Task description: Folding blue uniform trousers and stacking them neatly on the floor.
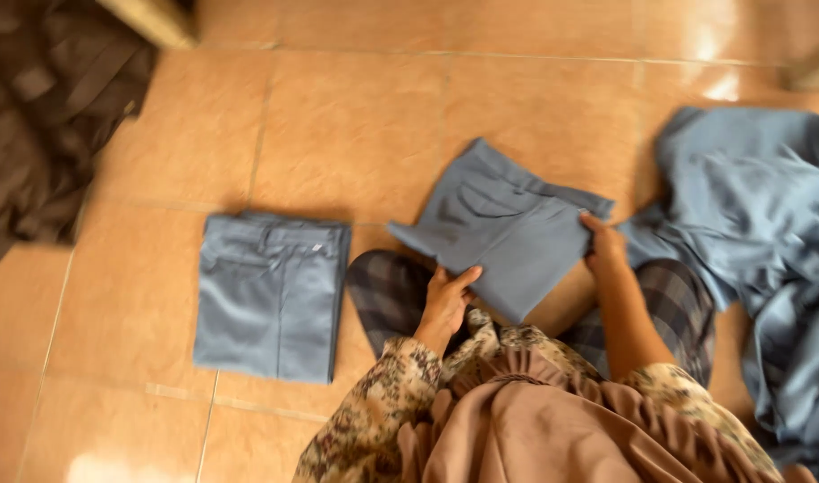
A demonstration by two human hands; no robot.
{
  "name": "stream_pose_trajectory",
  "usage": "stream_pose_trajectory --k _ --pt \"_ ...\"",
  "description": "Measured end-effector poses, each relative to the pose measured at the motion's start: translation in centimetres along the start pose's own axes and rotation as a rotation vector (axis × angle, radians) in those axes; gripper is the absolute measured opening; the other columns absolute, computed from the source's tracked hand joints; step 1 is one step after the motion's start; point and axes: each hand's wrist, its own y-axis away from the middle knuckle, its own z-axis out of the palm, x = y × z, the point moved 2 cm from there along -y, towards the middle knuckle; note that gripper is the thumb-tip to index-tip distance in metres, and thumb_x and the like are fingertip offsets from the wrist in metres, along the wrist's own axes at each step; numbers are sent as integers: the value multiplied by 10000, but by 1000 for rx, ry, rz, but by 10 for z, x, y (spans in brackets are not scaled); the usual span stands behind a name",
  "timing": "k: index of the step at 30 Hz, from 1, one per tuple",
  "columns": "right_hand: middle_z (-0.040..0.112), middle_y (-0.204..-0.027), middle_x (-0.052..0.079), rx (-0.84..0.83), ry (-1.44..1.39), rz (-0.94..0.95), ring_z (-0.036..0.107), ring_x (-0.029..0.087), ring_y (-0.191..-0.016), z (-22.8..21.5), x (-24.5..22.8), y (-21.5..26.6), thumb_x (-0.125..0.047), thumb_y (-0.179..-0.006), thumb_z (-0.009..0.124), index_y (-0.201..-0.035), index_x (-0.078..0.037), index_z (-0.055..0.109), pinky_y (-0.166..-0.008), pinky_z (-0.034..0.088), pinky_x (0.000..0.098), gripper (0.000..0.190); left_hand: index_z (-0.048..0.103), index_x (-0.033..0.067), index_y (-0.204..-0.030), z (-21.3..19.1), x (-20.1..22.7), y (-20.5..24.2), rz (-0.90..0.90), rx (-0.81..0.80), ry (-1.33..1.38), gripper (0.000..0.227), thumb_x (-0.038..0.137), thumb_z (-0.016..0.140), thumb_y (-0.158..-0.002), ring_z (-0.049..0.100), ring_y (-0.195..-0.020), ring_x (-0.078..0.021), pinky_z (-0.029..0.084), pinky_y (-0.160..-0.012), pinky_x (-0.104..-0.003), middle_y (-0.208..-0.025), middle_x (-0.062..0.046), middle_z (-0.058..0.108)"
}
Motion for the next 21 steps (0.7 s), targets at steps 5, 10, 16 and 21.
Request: stream_pose_trajectory --k 5,10,16,21 --pt "648 -1224 130 -216 64 -236 613 251 -1115 110 -86 102 -144 -932 800 -1265 -33 609 -931 513 393 401 443 104 -1495 -15 77 32 144 -65 151 784 37 819 -811 615 -1110 -328 553 -905 -429 -1305 -203 570" --pt "741 -1044 16 -492 18 -281 699 92 -894 245 -82 165 -72 -891 751 -1144 -64 683 -807 586 202 262 624 37 -1279 -86 150 76 396 -121 342 455 -60 736 -848 725 -870 -193 627 -801 -313 -1057 -124 735" --pt "467 -1500 168 -829 61 -273 383 322 -1464 398 0 288 -205 -964 897 -1510 -70 393 -1200 180 584 755 624 204 -1359 -187 213 177 648 308 196 631 -22 801 -797 715 -968 -214 639 -808 -405 -1084 -87 676" --pt "406 -1579 141 -802 271 64 357 432 -1477 438 124 313 -198 -892 879 -1568 -164 340 -1132 268 693 865 459 307 -1535 -327 144 160 622 643 191 798 11 773 -864 628 -1195 -361 508 -982 -565 -1343 -195 610"
